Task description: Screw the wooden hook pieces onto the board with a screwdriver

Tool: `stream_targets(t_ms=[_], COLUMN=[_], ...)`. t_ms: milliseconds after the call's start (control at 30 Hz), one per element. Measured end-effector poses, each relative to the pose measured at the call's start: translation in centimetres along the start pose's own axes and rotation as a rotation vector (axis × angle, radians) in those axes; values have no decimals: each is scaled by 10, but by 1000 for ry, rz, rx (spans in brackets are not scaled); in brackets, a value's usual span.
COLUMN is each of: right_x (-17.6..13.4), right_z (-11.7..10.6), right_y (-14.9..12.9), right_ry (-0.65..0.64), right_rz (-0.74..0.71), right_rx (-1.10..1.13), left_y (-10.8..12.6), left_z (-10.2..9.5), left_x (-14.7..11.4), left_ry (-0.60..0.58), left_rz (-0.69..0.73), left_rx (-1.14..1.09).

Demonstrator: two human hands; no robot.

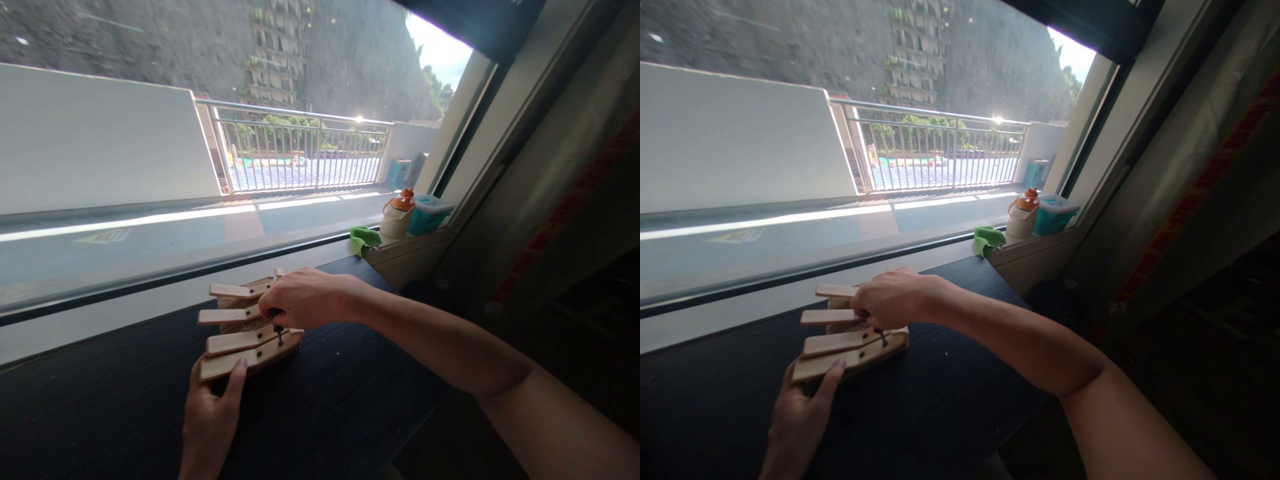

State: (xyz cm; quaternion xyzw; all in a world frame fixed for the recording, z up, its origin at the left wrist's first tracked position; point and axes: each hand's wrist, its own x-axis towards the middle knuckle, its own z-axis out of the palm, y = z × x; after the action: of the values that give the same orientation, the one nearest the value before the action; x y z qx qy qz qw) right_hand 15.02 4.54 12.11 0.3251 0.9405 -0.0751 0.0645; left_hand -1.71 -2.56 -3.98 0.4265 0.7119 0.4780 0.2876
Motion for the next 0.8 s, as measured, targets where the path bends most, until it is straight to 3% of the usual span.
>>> stream_targets(t_ms=[433,800], right_x=[10,-1], right_z=[16,-1], right_y=[5,7], right_ry=[129,41], right_rz=[159,25], right_rx=[-29,-30], left_y=[7,7], left_z=[-1,-3], left_x=[-2,-2], left_ry=[9,-3], left_rz=[-21,-16], left_rx=[-3,24])
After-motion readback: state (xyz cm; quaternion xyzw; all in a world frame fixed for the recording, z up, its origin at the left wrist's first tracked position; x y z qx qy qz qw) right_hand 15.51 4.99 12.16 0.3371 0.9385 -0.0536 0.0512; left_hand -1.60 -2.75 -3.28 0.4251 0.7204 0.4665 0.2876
